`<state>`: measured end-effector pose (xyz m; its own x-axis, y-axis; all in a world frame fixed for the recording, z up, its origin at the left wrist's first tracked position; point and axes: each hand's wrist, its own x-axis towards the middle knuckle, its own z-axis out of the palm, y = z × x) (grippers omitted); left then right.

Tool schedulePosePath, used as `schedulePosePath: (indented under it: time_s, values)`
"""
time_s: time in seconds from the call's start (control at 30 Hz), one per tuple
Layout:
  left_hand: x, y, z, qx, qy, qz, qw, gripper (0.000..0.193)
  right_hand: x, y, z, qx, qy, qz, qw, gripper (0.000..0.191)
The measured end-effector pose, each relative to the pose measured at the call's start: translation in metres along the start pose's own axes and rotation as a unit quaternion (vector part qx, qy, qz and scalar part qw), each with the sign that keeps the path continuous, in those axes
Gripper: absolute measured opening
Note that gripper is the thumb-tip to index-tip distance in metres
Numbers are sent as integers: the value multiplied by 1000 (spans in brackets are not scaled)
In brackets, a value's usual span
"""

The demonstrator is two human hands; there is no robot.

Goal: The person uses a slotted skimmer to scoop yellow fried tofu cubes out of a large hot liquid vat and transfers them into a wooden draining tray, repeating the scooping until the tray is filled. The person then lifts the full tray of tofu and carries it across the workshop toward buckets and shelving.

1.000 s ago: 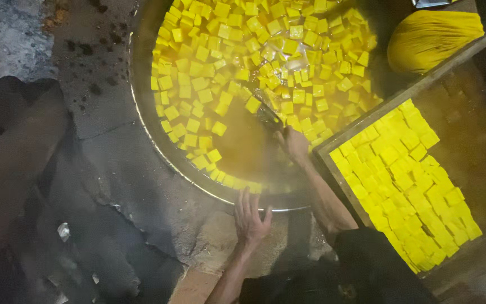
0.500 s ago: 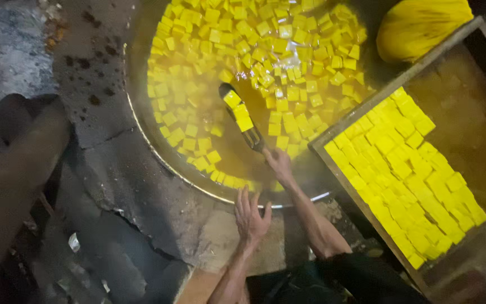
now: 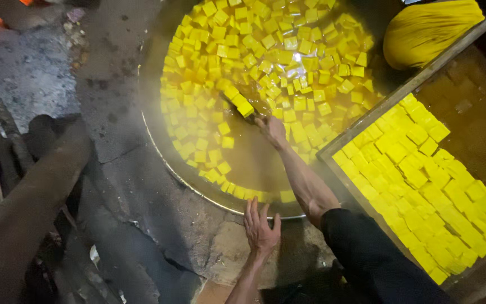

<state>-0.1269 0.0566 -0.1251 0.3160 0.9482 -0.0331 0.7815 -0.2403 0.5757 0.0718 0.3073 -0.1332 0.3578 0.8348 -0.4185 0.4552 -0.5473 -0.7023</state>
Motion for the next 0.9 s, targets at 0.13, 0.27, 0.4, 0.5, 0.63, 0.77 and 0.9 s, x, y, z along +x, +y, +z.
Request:
schedulePosePath:
  time_s: [0.13,0.27,0.4,0.5,0.63,0.77,0.9]
  values:
    - [2,4,-3,14,-5,-9,1000,50,-15,-5,-6,107,-8,-42,993,50]
    - [2,6,-3,43,-23,-39,998,50,-69,13,-29,231,22,-60,971,46]
    - [-9,14,-3,76,16,-27,997,53,-140,70,-93,275,57,-52,958,42]
    - [-24,26,0,92,60,22,994,47,-195,139,-164,195,140,-82,967,39]
    - [-39,79,24,24,16,2,1000,50,-279,242,-268,145,209,-10,967,33]
    - [-38,168,79,-92,27,167,981,55,-348,327,-364,-44,287,-16,957,40]
    - [-42,254,129,-118,-18,280,953,55,-380,375,-423,-122,303,3,945,47]
